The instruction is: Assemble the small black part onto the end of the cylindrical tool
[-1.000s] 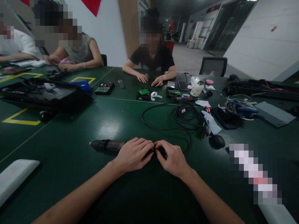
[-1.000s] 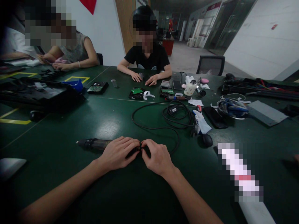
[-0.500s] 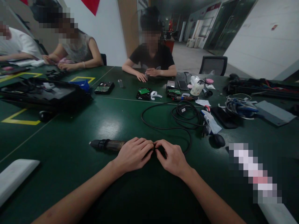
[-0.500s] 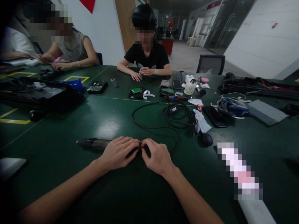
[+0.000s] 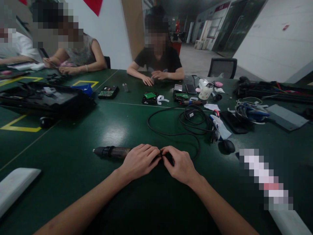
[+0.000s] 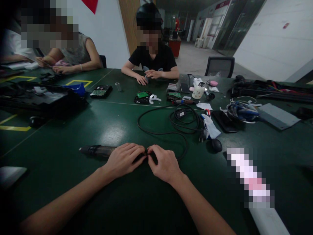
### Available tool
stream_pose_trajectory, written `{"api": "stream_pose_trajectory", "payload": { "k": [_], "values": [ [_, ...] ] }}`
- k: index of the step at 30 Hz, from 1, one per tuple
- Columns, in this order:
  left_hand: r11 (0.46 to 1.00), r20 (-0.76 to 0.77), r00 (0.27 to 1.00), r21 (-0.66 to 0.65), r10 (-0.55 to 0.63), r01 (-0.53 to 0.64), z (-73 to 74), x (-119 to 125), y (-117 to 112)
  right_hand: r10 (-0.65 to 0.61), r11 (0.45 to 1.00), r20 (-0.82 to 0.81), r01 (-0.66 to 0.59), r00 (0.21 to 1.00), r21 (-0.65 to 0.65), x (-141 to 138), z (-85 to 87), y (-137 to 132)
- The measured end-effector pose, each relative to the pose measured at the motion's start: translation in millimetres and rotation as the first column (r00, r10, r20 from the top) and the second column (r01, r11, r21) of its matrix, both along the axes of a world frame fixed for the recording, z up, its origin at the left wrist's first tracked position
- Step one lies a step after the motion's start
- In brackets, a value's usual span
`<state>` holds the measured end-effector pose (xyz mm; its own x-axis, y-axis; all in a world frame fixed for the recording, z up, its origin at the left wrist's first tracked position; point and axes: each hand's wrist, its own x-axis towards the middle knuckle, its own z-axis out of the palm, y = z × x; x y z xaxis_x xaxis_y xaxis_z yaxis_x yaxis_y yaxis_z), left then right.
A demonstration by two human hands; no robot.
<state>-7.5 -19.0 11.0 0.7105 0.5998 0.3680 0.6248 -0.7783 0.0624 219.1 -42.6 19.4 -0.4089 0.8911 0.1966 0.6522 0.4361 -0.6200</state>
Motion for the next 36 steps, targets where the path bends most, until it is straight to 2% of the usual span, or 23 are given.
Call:
{"api": "stream_pose_trajectory", "payload": {
  "k": [4, 9, 14, 19, 24, 29, 36],
  "values": [
    [0.999, 0.000, 0.999, -0.020, -0.044, 0.044, 0.5, -0.5, -0.1, -0.004, 1.000, 0.001, 0.004, 1.000, 0.003, -0.2, 0.5, -0.5],
    [1.000, -0.010, 1.000, -0.002, -0.002, 0.002, 1.8, -0.8, -0.2, -0.007, 1.000, 0.007, 0.007, 1.000, 0.026, -0.5, 0.5, -0.9],
    [0.998, -0.007, 0.999, -0.035, -0.053, 0.053, 2.9, -1.4, -0.9, -0.006, 0.999, 0.006, 0.006, 1.000, 0.032, -0.5, 0.5, -0.7],
    [1.000, -0.023, 1.000, -0.013, 0.002, -0.002, 2.2, -1.0, -0.2, -0.007, 1.000, 0.006, 0.007, 1.000, 0.020, -0.2, 0.3, -0.9],
    [0.998, -0.015, 0.998, -0.036, -0.057, 0.057, 2.5, -1.8, 0.1, -0.008, 1.000, 0.011, 0.008, 1.000, 0.011, -0.2, 0.5, -0.6],
    [1.000, -0.037, 0.999, -0.016, -0.003, 0.002, 1.5, -1.8, 0.6, -0.012, 1.000, 0.009, 0.012, 1.000, 0.008, -0.7, 0.1, -0.8],
    [0.999, -0.046, 0.998, 0.009, -0.038, 0.038, -1.9, -2.6, 1.9, 0.001, 1.000, 0.024, -0.001, 1.000, 0.002, -0.2, 1.8, -1.1]
  ]
}}
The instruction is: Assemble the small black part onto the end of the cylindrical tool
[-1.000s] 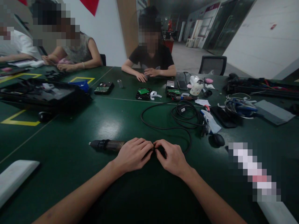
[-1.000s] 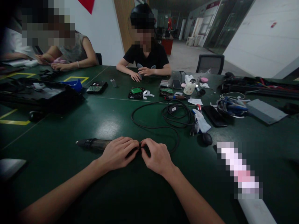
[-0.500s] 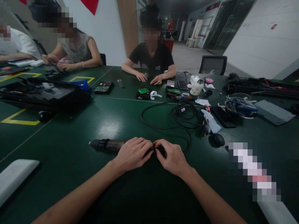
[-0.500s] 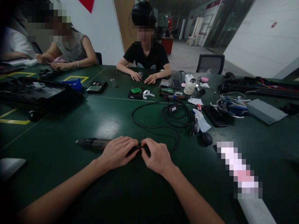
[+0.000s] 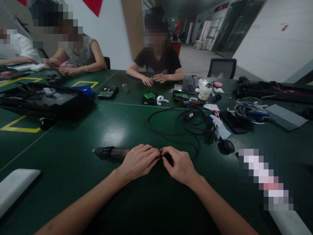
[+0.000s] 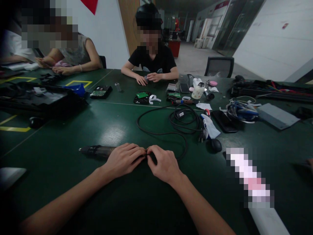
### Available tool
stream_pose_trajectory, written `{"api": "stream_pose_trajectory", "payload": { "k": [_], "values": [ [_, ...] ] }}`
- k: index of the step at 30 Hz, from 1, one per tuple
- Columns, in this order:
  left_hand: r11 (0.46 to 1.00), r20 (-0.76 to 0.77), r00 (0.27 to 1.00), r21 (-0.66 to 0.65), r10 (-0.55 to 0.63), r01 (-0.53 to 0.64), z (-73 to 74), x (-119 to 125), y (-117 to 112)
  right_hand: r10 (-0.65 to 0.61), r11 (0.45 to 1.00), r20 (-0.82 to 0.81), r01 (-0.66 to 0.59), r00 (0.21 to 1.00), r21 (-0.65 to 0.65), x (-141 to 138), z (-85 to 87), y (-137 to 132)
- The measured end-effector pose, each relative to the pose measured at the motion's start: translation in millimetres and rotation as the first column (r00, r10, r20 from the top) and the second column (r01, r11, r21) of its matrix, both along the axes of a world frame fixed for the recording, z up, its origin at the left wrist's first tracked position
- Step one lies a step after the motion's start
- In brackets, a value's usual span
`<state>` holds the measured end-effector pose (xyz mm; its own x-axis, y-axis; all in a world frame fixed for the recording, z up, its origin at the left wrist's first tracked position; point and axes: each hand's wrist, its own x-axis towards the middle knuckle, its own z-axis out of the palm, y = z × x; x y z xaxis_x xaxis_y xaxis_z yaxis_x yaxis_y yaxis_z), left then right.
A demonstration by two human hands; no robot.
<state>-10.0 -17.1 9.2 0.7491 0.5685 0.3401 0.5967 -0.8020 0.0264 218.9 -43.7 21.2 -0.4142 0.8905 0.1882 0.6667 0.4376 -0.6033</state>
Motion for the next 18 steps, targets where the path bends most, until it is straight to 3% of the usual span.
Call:
{"api": "stream_pose_trajectory", "payload": {
  "k": [5, 9, 14, 18],
  "values": [
    [0.997, -0.019, 1.000, 0.073, 0.008, -0.006, -4.7, 0, 3, 0.019, 0.997, 0.003, -0.019, 1.000, 0.069, -1, 2.5, 0],
    [0.994, 0.027, 0.998, 0.091, 0.053, -0.055, 2.2, -17, 17, -0.043, 0.977, -0.043, 0.051, 0.998, 0.205, -1, 5.7, -1],
    [0.962, 0.106, 0.965, 0.103, 0.241, -0.252, 6.0, -77, 49, -0.140, 0.949, -0.156, 0.177, 0.978, 0.261, 3, 3.2, -1],
    [0.846, 0.097, 0.858, 0.142, 0.505, -0.514, 0.9, -134, 70, -0.138, 0.958, -0.173, 0.175, 0.975, 0.227, 3, 0.2, 0]
  ]
}}
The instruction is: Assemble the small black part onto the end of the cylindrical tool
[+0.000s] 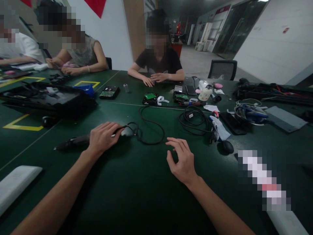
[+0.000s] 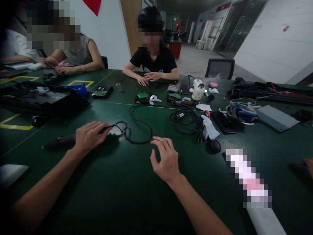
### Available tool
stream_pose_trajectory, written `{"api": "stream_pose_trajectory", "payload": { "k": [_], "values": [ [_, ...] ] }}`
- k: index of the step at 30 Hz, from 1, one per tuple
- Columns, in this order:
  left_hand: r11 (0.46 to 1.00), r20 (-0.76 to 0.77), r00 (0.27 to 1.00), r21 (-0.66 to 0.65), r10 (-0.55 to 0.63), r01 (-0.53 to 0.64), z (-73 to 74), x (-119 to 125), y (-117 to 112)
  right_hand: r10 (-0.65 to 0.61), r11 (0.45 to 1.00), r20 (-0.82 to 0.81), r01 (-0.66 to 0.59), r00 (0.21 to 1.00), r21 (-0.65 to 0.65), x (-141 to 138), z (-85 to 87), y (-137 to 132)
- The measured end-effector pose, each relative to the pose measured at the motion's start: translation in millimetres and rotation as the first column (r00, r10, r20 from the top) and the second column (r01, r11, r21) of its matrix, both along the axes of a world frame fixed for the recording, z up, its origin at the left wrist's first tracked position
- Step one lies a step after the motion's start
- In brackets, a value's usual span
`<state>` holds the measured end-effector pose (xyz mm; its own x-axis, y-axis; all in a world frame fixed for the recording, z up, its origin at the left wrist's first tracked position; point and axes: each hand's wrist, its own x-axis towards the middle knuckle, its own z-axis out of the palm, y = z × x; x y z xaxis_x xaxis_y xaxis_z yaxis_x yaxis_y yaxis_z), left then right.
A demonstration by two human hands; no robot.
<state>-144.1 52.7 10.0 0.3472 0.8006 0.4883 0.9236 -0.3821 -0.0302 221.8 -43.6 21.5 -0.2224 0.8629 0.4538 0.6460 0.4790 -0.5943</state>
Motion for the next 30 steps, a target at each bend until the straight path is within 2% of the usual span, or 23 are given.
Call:
{"api": "stream_pose_trajectory", "payload": {
  "k": [3, 5, 7, 12, 17, 22, 27, 30],
  "values": [
    [0.982, -0.022, 0.982, 0.017, 0.187, -0.187, -0.7, -28, 7, 0.006, 1.000, -0.016, -0.007, 1.000, -0.022, -1, -0.8, 1],
    [0.966, -0.049, 0.964, 0.001, 0.260, -0.260, 0.3, -38, 9, 0.014, 1.000, -0.019, -0.014, 1.000, -0.026, -1, -1.1, 1],
    [0.961, -0.074, 0.960, -0.031, 0.271, -0.273, 0.8, -41, 10, 0.021, 0.999, -0.017, -0.021, 1.000, -0.028, -1, -1.5, 2],
    [0.972, -0.092, 0.973, -0.077, 0.213, -0.220, -3.0, -34, 10, 0.027, 0.999, 0.000, -0.027, 1.000, -0.035, -1, -1.5, 2],
    [0.988, -0.069, 0.997, -0.147, 0.042, -0.052, -8.2, -6, 10, 0.042, 0.999, 0.056, -0.041, 0.998, -0.024, -2, 1.2, 1],
    [0.966, -0.058, 0.978, -0.181, -0.199, 0.186, -9.5, 44, -2, 0.084, 0.996, 0.140, -0.087, 0.987, 0.014, -5, 5.9, -1],
    [0.893, 0.007, 0.917, -0.228, -0.398, 0.389, -3.4, 100, -37, 0.182, 0.983, 0.237, -0.181, 0.954, -0.026, -10, 5.9, -2],
    [0.794, 0.080, 0.837, -0.282, -0.541, 0.539, 4.4, 121, -53, 0.192, 0.981, 0.292, -0.182, 0.937, -0.062, -11, 1.2, 0]
  ]
}}
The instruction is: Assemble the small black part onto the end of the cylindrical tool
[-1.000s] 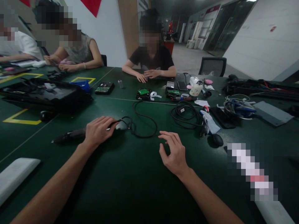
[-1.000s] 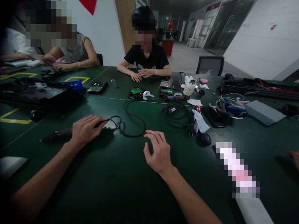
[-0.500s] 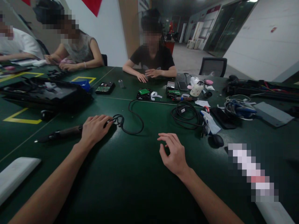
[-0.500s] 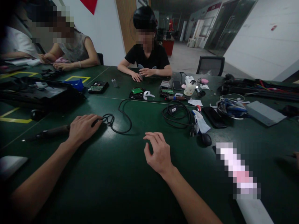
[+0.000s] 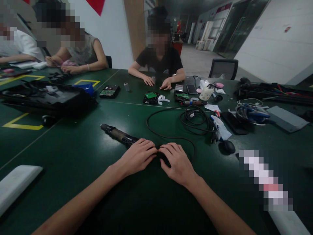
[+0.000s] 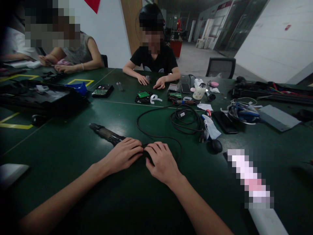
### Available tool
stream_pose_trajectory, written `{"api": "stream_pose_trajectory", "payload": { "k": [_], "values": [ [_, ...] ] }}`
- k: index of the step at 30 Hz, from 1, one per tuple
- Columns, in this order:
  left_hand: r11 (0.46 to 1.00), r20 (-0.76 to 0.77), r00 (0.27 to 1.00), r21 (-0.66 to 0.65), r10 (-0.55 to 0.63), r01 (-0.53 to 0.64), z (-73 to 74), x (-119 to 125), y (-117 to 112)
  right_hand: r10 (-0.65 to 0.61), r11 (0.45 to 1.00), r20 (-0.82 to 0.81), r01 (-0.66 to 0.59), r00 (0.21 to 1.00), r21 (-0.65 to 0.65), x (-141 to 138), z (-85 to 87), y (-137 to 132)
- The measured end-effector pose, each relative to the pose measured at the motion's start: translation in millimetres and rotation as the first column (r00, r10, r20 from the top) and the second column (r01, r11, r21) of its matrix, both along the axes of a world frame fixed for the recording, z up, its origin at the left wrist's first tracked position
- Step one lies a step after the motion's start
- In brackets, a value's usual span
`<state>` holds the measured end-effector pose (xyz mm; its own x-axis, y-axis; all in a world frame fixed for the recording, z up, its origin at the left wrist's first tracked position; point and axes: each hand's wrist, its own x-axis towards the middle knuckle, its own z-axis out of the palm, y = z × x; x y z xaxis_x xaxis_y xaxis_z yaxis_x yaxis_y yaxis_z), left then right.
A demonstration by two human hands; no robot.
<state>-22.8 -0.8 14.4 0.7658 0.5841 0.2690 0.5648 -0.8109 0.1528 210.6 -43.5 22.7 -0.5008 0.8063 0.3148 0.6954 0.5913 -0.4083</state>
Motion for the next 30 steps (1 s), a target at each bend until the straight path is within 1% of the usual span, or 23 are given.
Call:
{"api": "stream_pose_trajectory", "payload": {
  "k": [2, 4, 6, 9, 11, 13, 17, 20, 22, 24, 26, 30],
  "values": [
    [0.995, 0.022, 0.995, -0.030, -0.099, 0.099, 5.4, 3, -3, -0.027, 1.000, 0.021, 0.027, 0.999, 0.004, 0, -3.6, 1],
    [0.990, 0.022, 0.991, -0.034, -0.135, 0.135, 9.4, -5, 1, -0.052, 0.999, 0.025, 0.051, 0.998, 0.015, 1, -6.1, 2],
    [0.994, 0.016, 0.994, -0.021, -0.109, 0.109, 10.9, -20, 8, -0.061, 0.998, 0.026, 0.060, 0.998, 0.023, 2, -7.1, 3],
    [0.996, 0.017, 0.996, -0.013, -0.082, 0.083, 7.9, -44, 19, -0.055, 0.998, 0.033, 0.054, 0.998, 0.043, 2, -5.9, 2],
    [0.998, 0.020, 0.998, 0.003, -0.058, 0.058, 3.7, -53, 24, -0.059, 0.996, 0.044, 0.056, 0.997, 0.070, 1, -4.8, 1],
    [0.998, 0.007, 0.999, 0.025, -0.051, 0.050, -0.4, -56, 27, -0.074, 0.993, 0.060, 0.067, 0.995, 0.102, 0, -4.5, -2],
    [0.997, -0.025, 0.999, 0.066, -0.043, 0.044, -2.6, -45, 27, -0.110, 0.987, 0.067, 0.101, 0.992, 0.125, 1, -7.8, -6],
    [0.997, -0.066, 0.997, 0.052, -0.048, 0.052, 1.3, -30, 16, -0.153, 0.984, 0.044, 0.148, 0.987, 0.101, 4, -11.7, -8],
    [0.998, -0.088, 0.996, 0.056, -0.012, 0.017, 3.8, -20, 7, -0.164, 0.984, 0.020, 0.162, 0.986, 0.079, 5, -12.9, -9],
    [0.997, -0.084, 0.996, 0.078, 0.027, -0.020, 4.1, -13, -2, -0.149, 0.988, 0.006, 0.148, 0.989, 0.046, 5, -12.2, -9],
    [0.992, -0.069, 0.997, 0.123, 0.031, -0.023, 1.8, -9, -6, -0.123, 0.992, 0.015, 0.123, 0.992, 0.013, 4, -10.0, -8],
    [0.977, -0.011, 1.000, 0.211, 0.002, 0.000, -3.3, -9, -1, -0.086, 0.996, 0.047, 0.087, 0.995, -0.021, 1, -5.2, -7]
  ]
}}
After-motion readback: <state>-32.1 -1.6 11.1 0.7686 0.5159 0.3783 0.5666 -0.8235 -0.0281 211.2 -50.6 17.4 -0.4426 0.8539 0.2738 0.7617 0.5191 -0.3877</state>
